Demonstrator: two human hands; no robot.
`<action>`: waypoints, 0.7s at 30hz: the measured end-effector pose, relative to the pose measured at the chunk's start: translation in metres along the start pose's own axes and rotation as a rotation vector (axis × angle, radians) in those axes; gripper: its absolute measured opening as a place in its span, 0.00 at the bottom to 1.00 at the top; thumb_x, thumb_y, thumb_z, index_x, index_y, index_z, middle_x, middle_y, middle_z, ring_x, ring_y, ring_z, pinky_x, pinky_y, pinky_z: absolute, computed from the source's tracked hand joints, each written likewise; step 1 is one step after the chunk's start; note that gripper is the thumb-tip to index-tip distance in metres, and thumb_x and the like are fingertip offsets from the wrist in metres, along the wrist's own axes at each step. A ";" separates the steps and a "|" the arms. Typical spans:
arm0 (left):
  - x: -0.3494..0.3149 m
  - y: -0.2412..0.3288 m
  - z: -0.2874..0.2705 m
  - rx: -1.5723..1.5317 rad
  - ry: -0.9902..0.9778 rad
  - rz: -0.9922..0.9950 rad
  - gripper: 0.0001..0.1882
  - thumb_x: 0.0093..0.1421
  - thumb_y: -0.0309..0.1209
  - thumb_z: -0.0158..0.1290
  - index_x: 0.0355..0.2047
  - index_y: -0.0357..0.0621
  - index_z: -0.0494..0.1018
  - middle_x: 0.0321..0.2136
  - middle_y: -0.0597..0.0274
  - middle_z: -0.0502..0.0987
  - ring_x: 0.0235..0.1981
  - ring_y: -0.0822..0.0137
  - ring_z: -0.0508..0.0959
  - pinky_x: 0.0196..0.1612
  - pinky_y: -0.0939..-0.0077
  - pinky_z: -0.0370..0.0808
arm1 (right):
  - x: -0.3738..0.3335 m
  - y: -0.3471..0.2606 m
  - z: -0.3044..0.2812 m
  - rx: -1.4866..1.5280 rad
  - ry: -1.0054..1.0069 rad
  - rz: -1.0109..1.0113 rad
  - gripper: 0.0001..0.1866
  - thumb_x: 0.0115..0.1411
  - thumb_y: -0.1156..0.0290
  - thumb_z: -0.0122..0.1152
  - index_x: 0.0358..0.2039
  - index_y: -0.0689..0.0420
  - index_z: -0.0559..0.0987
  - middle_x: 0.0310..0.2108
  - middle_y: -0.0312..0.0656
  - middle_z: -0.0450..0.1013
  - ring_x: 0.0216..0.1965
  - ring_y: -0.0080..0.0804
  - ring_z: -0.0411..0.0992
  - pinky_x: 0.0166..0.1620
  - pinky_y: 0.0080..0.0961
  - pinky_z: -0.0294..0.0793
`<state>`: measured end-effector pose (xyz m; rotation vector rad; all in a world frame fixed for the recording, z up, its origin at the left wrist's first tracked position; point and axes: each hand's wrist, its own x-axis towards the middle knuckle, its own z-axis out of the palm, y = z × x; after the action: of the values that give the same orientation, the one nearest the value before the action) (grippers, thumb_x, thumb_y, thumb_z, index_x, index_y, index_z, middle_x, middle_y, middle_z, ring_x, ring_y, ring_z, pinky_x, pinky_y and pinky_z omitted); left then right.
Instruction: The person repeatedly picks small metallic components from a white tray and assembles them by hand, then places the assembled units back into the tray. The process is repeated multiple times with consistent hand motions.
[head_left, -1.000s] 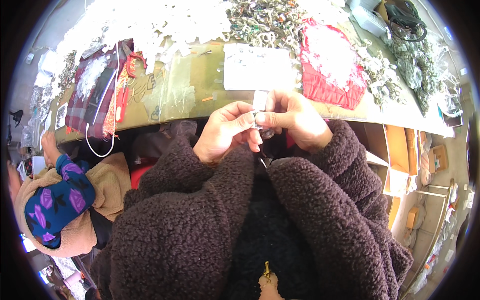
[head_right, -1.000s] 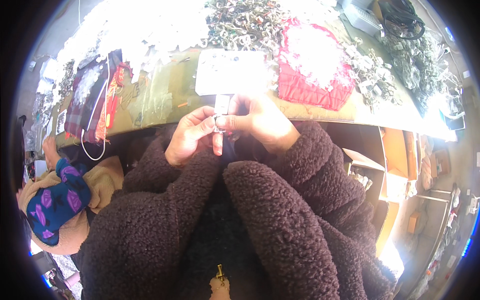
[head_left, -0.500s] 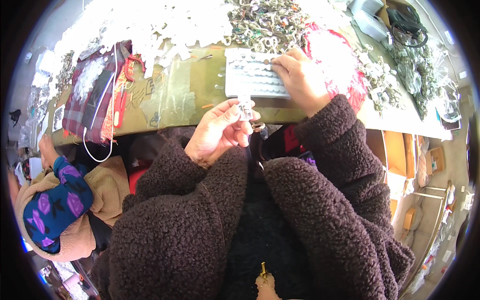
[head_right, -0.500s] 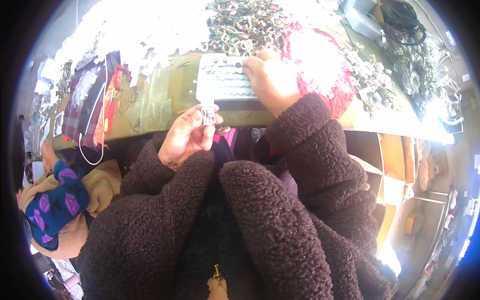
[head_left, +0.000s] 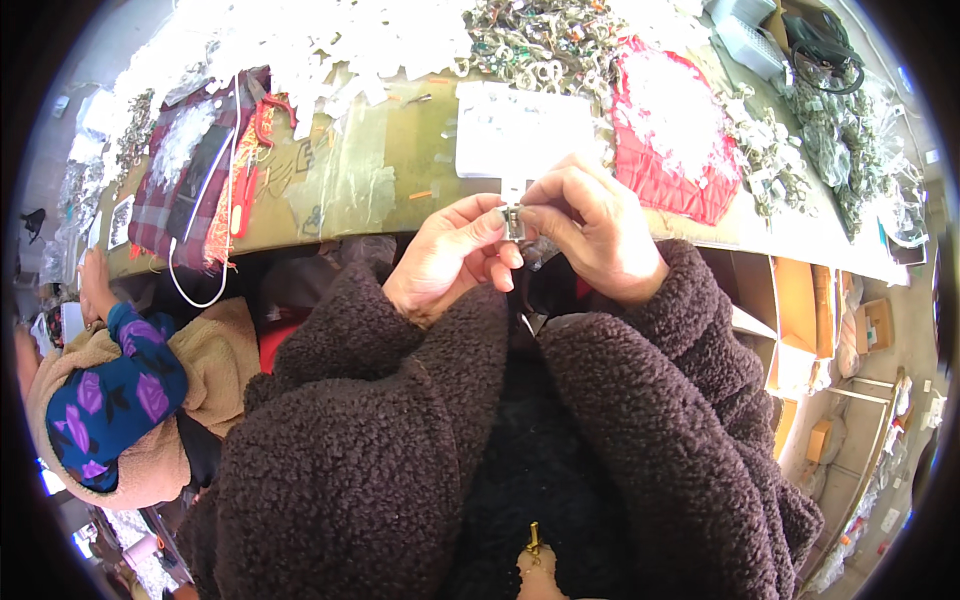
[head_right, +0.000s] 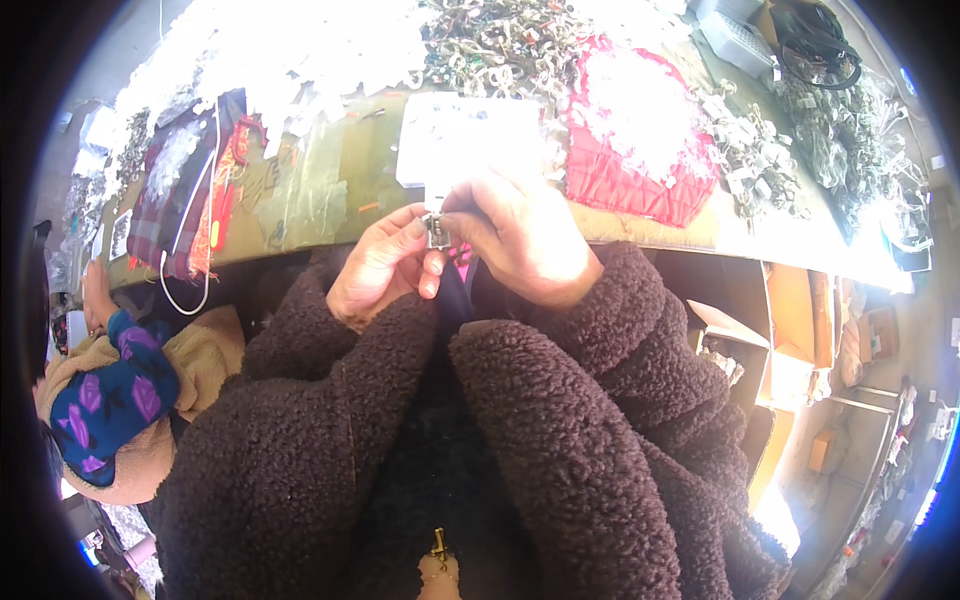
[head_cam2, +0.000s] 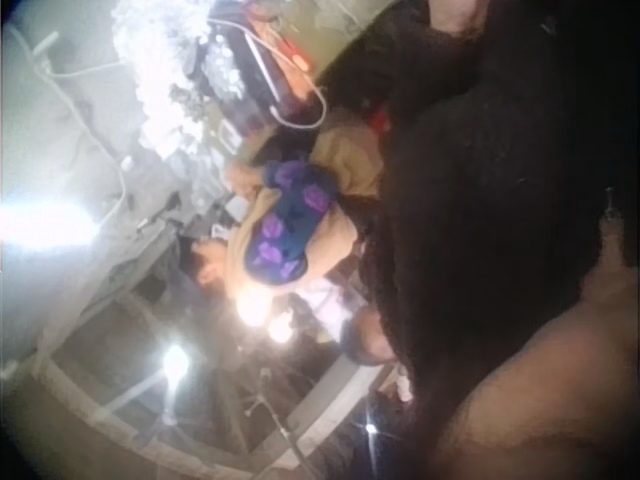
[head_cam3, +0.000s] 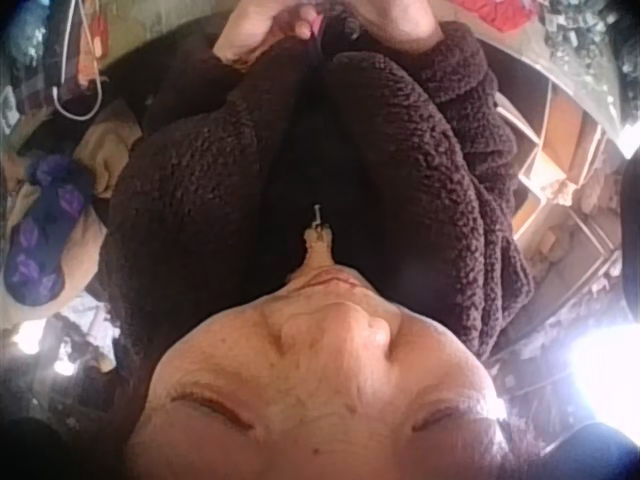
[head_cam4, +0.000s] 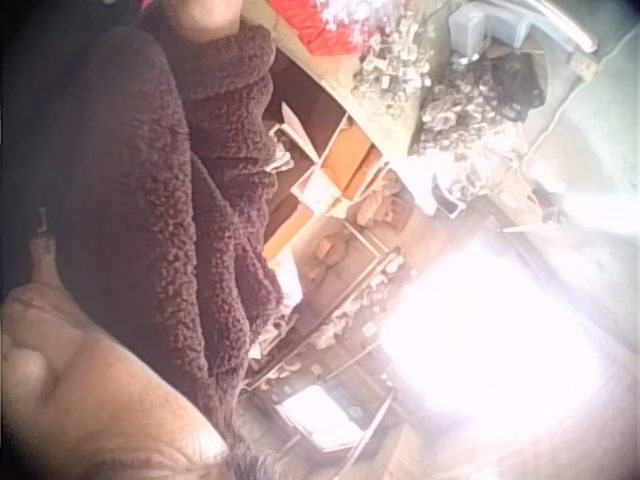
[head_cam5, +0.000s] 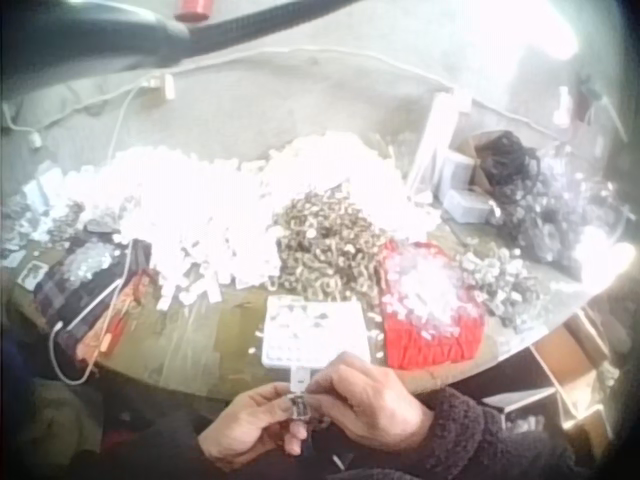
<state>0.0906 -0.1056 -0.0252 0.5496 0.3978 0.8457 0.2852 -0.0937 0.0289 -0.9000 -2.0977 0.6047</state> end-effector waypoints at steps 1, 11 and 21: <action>-0.001 -0.001 0.002 0.006 0.011 -0.013 0.13 0.66 0.31 0.48 0.47 0.36 0.69 0.34 0.56 0.78 0.25 0.71 0.78 0.28 0.77 0.80 | -0.001 -0.001 0.000 0.020 -0.011 0.000 0.05 0.54 0.81 0.62 0.32 0.62 0.76 0.28 0.40 0.69 0.27 0.28 0.70 0.32 0.21 0.70; -0.008 -0.011 0.004 0.014 0.061 -0.033 0.13 0.66 0.33 0.48 0.45 0.36 0.71 0.27 0.59 0.78 0.23 0.69 0.78 0.31 0.75 0.79 | -0.021 -0.007 0.009 0.141 0.017 0.195 0.06 0.54 0.79 0.64 0.33 0.62 0.78 0.30 0.40 0.71 0.29 0.28 0.70 0.32 0.23 0.69; -0.006 -0.010 0.006 -0.032 0.063 0.047 0.13 0.67 0.32 0.47 0.45 0.36 0.71 0.29 0.59 0.78 0.24 0.71 0.77 0.28 0.78 0.77 | -0.027 -0.007 0.015 -0.229 0.128 -0.238 0.16 0.56 0.74 0.61 0.46 0.62 0.77 0.36 0.46 0.71 0.35 0.42 0.71 0.39 0.34 0.70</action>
<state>0.0960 -0.1178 -0.0260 0.5048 0.4295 0.9153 0.2837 -0.1204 0.0120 -0.7739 -2.1445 0.1808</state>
